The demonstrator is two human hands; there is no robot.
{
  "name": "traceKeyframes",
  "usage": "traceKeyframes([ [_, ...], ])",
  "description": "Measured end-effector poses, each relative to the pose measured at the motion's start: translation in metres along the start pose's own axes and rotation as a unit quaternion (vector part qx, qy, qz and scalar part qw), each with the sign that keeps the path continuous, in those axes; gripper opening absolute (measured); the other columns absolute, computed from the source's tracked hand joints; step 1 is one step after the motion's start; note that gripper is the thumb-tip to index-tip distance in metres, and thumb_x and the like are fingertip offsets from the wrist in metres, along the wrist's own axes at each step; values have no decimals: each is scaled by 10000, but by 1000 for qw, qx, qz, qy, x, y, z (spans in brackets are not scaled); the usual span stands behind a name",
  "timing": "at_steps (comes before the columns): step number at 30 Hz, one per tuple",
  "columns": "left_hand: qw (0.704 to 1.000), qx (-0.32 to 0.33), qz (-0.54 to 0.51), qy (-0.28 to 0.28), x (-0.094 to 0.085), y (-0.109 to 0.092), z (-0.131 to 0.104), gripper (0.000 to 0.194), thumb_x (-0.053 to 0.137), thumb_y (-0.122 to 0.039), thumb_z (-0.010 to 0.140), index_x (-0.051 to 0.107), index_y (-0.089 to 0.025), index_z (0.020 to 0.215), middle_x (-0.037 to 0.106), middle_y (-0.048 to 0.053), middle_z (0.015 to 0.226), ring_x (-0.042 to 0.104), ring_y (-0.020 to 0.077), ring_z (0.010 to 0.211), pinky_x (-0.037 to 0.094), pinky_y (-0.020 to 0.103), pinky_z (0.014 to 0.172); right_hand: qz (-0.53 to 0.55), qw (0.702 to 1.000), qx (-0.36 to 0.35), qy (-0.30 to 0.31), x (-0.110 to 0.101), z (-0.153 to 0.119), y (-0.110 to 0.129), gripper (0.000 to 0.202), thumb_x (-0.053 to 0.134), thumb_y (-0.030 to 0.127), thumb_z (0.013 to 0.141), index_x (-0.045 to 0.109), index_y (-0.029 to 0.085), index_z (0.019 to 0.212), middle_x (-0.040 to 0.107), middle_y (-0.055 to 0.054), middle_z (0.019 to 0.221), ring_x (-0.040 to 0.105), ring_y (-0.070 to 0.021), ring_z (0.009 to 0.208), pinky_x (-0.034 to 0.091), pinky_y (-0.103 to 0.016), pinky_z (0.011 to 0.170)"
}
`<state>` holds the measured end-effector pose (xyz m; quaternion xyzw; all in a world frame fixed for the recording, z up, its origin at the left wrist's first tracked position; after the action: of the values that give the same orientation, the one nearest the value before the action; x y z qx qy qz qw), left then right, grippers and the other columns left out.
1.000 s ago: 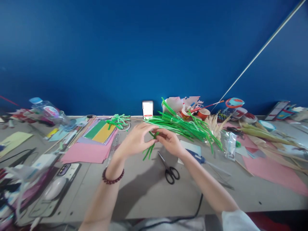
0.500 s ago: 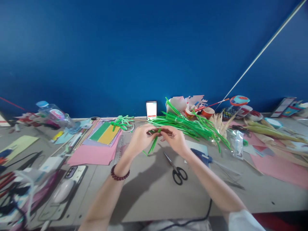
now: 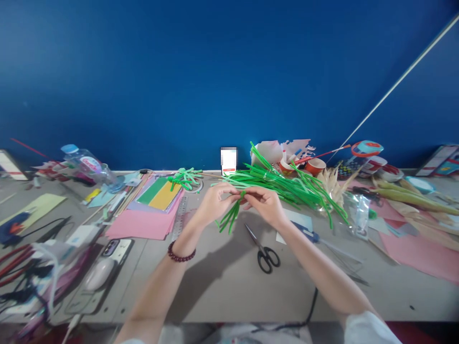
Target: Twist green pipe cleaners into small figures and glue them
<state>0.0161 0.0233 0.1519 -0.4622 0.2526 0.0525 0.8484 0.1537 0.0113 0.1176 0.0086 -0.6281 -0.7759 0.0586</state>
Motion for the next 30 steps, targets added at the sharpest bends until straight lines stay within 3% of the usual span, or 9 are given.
traceKeyframes([
  [7,999,-39,31,0,-1,-4,-2,58,663,-250,763,666,-194,748,697,28,812,621,183,826,457,330,797,2,1000,6,-10,0,-1,-4,260,677,376,708,659,161,853,677,-35,736,669,-171,668,594,-314,593],
  [12,997,-12,75,-12,-3,-16,-4,105,660,-286,772,655,-192,728,683,29,771,612,177,769,461,314,728,-24,1000,-9,-5,0,-3,-6,174,637,317,728,620,176,827,643,-10,714,649,-153,642,582,-298,585],
  [17,985,66,154,-29,4,-30,-8,118,651,-279,780,639,-190,704,670,36,713,599,186,755,451,316,711,-145,984,-89,-45,-3,-7,9,104,552,214,732,616,171,802,645,-35,794,627,-151,676,545,-280,618],
  [22,983,46,164,-67,11,-30,-13,31,635,-210,771,650,-190,790,695,47,818,625,200,811,460,324,756,-210,965,-139,-74,-4,-10,23,129,520,154,697,609,183,785,630,-31,784,603,-149,675,524,-263,621],
  [26,993,4,115,-19,21,-20,-13,150,551,-241,833,664,-185,914,709,66,872,647,206,806,463,287,694,-224,958,-164,-74,-2,-12,27,139,509,153,718,613,202,796,624,-35,806,594,-158,698,523,-271,626],
  [30,990,-15,138,10,25,-12,-12,152,537,-240,836,676,-182,819,690,54,729,626,191,676,406,252,589,-228,951,-188,-89,-2,-13,27,141,510,165,755,630,207,817,616,-47,846,584,-158,710,517,-276,616],
])
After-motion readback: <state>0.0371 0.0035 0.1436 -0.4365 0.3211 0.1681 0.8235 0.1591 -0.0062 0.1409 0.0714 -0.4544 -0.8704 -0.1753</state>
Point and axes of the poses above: each hand's wrist, its own z-axis towards the middle knuckle, its own x-axis out of the palm, y = z × x, the point moved 7 cm from there along z, towards the middle knuckle
